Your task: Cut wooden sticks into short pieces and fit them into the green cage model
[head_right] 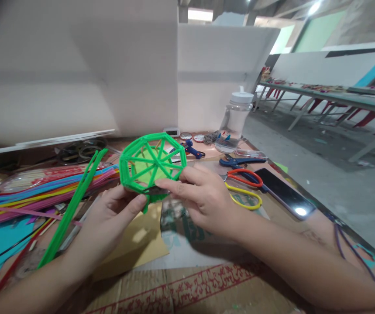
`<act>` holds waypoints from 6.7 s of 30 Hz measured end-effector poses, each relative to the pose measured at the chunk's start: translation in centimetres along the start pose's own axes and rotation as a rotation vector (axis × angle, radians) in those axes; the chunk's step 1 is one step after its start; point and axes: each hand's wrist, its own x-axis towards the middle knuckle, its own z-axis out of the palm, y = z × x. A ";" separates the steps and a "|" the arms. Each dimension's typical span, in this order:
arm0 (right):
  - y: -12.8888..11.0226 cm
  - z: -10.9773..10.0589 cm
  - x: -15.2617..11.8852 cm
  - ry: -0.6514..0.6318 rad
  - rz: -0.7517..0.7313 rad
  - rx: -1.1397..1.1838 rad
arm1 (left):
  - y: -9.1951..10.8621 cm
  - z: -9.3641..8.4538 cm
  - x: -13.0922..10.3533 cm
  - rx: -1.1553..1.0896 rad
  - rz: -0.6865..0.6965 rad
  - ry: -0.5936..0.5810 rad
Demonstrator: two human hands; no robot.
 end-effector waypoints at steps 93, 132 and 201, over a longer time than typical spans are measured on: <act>0.1 -2.1 0.3 -0.017 0.051 -0.174 | 1.1 -2.0 -0.1 0.379 0.178 0.184; -0.5 -1.2 -0.1 0.065 0.152 -0.076 | 1.3 -1.5 0.0 0.387 0.209 0.192; -0.4 -0.6 0.5 -0.011 -0.058 -0.156 | 1.4 -0.9 -0.5 0.415 0.149 0.155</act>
